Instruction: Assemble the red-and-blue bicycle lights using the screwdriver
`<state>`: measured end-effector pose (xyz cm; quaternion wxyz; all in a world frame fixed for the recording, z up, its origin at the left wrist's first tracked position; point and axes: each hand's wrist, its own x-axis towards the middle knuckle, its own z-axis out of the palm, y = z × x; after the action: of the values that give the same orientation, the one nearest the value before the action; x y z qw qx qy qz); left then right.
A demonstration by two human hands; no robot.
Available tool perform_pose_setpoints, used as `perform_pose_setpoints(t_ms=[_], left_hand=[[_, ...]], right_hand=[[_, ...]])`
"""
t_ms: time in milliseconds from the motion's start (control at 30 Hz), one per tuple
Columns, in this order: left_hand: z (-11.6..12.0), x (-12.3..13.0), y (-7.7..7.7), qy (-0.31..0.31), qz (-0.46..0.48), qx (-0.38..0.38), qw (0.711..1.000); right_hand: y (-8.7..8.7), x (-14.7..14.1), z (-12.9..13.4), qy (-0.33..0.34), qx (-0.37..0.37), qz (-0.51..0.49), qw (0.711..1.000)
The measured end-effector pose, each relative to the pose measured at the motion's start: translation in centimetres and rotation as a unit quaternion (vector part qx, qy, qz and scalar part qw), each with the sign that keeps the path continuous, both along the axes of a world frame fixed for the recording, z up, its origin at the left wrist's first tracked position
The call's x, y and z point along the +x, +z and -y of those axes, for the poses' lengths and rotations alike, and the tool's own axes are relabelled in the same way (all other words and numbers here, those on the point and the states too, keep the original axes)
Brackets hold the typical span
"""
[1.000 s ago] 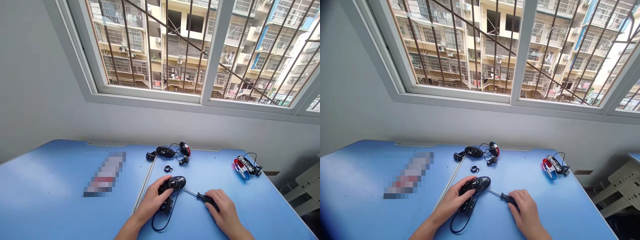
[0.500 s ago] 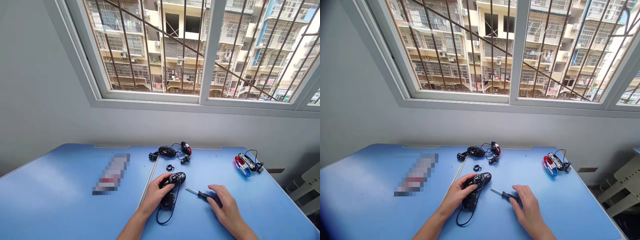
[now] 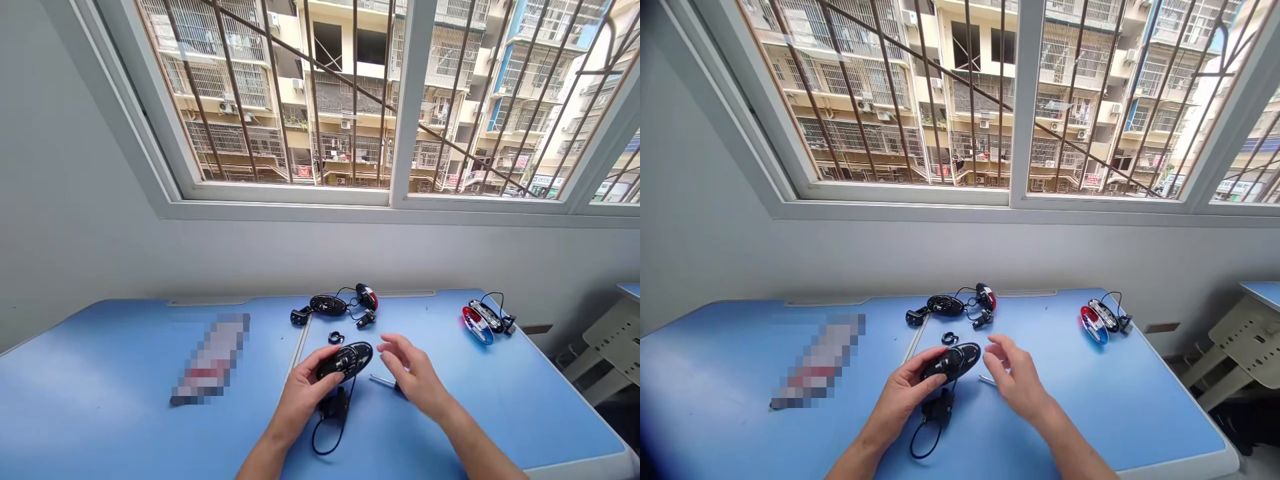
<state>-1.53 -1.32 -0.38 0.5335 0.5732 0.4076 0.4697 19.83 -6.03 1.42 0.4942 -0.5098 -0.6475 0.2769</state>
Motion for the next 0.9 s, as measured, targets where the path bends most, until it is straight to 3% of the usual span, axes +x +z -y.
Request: perform_pose_setpoints(t_ms=[133,333,500,633,767,900], left_hand=[[-0.1,-0.5,-0.1,-0.022,-0.026,0.066,0.997],[0.1,-0.3,0.2,-0.056,-0.007,0.042,0.998],[0.3,0.4,0.1,-0.071,0.024,0.000,0.997],[0.1,0.4,-0.5,-0.024,-0.043,0.051,0.997],[-0.1,-0.1,-0.5,0.048,-0.169,0.126,0.976],[0.1,-0.5,-0.3,0.000,-0.254,0.158,0.954]], right_hand=[[0.9,-0.1,-1.7,0.076,-0.143,-0.085,0.983],[0.9,0.0,-2.2,0.076,-0.194,-0.063,0.976],[0.3,-0.8,-2.2,0.188,-0.299,-0.206,0.913],[-0.8,-0.9,-2.2,0.153,-0.293,-0.292,0.898],[-1.2,-0.3,-2.2,0.103,-0.275,-0.331,0.897],[-1.1,0.0,-2.3,0.068,-0.262,-0.359,0.893]])
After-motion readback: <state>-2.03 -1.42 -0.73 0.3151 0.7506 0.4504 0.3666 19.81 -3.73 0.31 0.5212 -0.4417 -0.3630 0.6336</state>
